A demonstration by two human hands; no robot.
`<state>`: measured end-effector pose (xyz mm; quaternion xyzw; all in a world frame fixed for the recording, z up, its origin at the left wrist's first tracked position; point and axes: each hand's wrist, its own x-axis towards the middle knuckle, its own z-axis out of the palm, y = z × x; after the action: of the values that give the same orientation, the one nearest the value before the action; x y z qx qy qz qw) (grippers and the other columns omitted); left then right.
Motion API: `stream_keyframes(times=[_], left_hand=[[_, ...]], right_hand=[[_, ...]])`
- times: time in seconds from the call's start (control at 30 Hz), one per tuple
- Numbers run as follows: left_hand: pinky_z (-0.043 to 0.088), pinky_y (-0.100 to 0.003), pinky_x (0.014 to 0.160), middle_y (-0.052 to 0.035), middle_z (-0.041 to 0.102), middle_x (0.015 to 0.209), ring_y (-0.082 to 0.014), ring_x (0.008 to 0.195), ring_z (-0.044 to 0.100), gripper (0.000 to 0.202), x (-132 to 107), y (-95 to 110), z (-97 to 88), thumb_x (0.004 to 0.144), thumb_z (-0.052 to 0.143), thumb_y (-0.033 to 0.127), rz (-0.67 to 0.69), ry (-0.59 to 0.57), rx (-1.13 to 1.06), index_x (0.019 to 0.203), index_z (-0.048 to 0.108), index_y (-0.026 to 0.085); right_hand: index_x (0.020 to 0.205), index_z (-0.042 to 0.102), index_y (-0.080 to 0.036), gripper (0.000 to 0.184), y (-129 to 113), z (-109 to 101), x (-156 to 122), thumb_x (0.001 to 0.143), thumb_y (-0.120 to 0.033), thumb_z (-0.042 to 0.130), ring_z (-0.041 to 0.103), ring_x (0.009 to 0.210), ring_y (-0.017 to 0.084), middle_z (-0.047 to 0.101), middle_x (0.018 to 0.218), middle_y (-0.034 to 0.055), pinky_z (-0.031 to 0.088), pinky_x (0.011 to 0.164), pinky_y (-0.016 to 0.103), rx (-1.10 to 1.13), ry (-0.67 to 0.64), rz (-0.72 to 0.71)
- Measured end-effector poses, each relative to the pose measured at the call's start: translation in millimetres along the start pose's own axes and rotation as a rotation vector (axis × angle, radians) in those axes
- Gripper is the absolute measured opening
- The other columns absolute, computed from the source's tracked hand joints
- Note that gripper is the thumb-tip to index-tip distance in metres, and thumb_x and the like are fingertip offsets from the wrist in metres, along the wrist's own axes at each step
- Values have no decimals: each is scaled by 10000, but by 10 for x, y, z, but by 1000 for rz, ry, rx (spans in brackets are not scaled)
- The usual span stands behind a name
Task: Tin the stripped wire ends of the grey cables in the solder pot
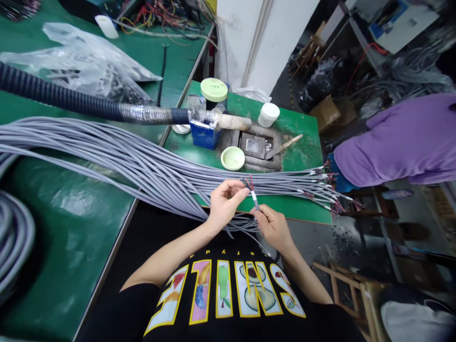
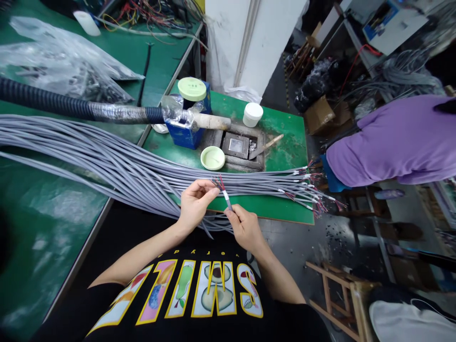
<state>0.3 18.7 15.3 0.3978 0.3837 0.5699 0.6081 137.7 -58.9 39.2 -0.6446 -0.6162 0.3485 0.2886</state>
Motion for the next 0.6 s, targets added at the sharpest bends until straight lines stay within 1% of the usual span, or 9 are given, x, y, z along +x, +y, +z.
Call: stream_keyframes(times=[0.17, 0.3, 0.33, 0.4, 0.5, 0.53, 0.6], left_hand=[[438, -190, 561, 21, 623, 644, -66, 567, 521, 203, 16, 7, 31, 636, 776, 287, -21, 0, -46, 702, 632, 160], [425, -177, 561, 25, 617, 631, -57, 565, 517, 187, -9, -43, 44, 637, 779, 261, -68, -12, -124, 697, 635, 158], [412, -172, 542, 31, 605, 611, -54, 548, 508, 193, -18, -65, 47, 634, 780, 261, -106, -18, -176, 702, 631, 159], [387, -165, 506, 44, 572, 571, -49, 513, 489, 208, -28, -109, 56, 638, 773, 270, -243, -52, -335, 706, 608, 162], [379, -174, 482, 45, 535, 547, -48, 473, 465, 246, -6, -141, 65, 658, 739, 300, -506, -184, -590, 657, 541, 155], [381, -181, 476, 42, 526, 543, -50, 464, 459, 262, 11, -141, 65, 660, 728, 310, -575, -229, -636, 639, 520, 153], [376, -185, 460, 38, 509, 529, -53, 452, 451, 258, 52, -130, 62, 650, 711, 302, -656, -278, -672, 627, 504, 150]], right_hand=[[860, 594, -183, 276, -12, 4, 14, 939, -365, 402, 509, 536, 100, 520, 562, -32, 368, 525, 208, -36, 3, -21], [883, 592, -185, 279, 44, 9, 19, 942, -376, 398, 456, 458, 90, 451, 498, -59, 361, 496, 211, 50, 8, 3], [887, 592, -185, 278, 61, 12, 21, 942, -378, 398, 444, 442, 88, 438, 487, -65, 358, 486, 212, 91, 12, 8], [887, 593, -185, 275, 86, 18, 25, 940, -379, 405, 436, 428, 87, 420, 475, -71, 359, 477, 212, 173, 12, 7], [878, 604, -184, 273, 88, 21, 28, 933, -377, 419, 443, 430, 87, 414, 465, -72, 367, 477, 213, 245, -19, -5], [876, 608, -183, 275, 79, 19, 29, 932, -377, 422, 444, 431, 87, 413, 464, -71, 368, 477, 214, 254, -31, -7], [874, 615, -181, 287, 57, 14, 30, 932, -383, 420, 436, 426, 85, 414, 462, -70, 362, 466, 213, 264, -50, -6]])
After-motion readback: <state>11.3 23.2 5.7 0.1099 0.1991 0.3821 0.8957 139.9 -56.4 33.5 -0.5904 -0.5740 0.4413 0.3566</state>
